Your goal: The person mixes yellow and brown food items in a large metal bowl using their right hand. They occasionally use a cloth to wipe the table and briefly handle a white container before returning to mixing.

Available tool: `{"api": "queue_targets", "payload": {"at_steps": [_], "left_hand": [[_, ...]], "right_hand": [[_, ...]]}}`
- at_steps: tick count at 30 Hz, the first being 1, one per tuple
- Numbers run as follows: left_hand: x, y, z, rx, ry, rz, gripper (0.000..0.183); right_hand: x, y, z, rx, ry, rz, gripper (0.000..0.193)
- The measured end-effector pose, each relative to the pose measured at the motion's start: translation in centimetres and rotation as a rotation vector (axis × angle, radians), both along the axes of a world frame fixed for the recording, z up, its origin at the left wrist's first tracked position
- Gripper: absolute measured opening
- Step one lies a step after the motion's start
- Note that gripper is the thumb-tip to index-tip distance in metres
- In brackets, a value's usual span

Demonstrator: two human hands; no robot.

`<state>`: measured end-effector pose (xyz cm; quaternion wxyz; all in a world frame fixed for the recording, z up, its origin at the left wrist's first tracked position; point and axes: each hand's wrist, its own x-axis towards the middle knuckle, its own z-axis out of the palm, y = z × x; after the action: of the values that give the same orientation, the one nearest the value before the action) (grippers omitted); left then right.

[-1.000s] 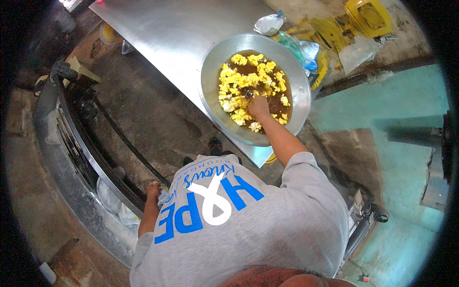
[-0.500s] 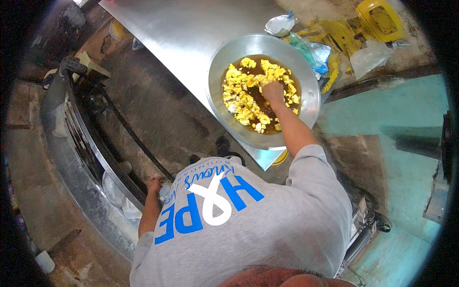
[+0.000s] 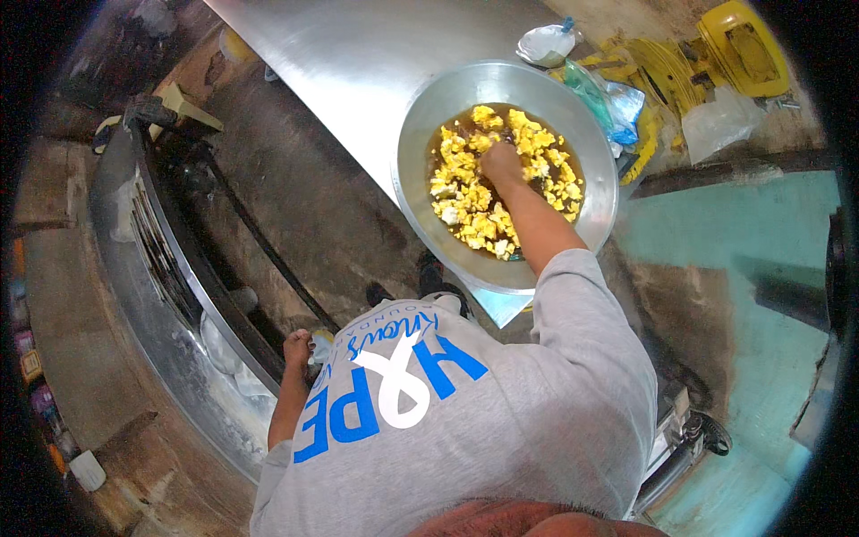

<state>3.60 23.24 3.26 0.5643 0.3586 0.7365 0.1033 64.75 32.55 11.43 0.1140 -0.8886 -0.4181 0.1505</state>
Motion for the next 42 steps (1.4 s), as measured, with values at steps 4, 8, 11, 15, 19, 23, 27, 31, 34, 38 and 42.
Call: {"api": "queue_targets", "payload": {"at_steps": [4, 8, 11, 15, 19, 23, 27, 31, 34, 38, 42], "left_hand": [[-0.7, -1.1, -1.8, 0.068, -0.114, 0.059, 0.008], [-0.8, -1.8, -2.8, 0.016, 0.052, 0.008, 0.007], [-1.2, -2.3, -2.7, 0.038, 0.074, -0.126, 0.007], [-0.3, -2.5, -0.8, -0.009, 0.03, 0.043, 0.007], [-0.4, -2.1, 0.3, -0.022, 0.075, 0.018, 0.02], [-0.1, -1.2, 1.2, 0.118, 0.05, -0.071, 0.004], [0.3, -0.9, 0.1, -0.007, 0.054, 0.069, 0.005], [0.1, -0.9, -1.5, 0.057, 0.05, 0.047, 0.007], [0.0, -1.2, -2.5, -0.042, 0.058, 0.097, 0.011], [-0.6, -2.2, -3.5, 0.007, 0.073, -0.002, 0.016], [-3.2, -2.5, -5.3, 0.151, 0.156, -0.375, 0.017]], "right_hand": [[1.3, -0.8, 1.2, -0.067, 0.076, -0.096, 0.025], [1.4, -1.0, 2.5, -0.023, -0.042, -0.01, 0.023], [3.2, 0.4, 3.5, 0.159, -0.178, 0.113, 0.019], [7.2, 3.6, 2.8, 0.172, -0.228, 0.067, 0.024], [6.9, 4.6, 1.4, 0.1, -0.162, 0.048, 0.027], [5.2, 4.0, 0.5, -0.073, -0.037, 0.095, 0.031], [4.5, 2.6, -0.1, -0.049, -0.007, 0.066, 0.031], [3.9, 0.5, -1.1, 0.081, -0.12, 0.056, 0.024], [2.9, -1.6, -1.3, 0.077, -0.099, 0.046, 0.02], [1.8, -2.2, 0.5, 0.079, -0.024, 0.032, 0.021], [2.5, 1.8, 1.9, 0.129, -0.145, 0.261, 0.026]]}}
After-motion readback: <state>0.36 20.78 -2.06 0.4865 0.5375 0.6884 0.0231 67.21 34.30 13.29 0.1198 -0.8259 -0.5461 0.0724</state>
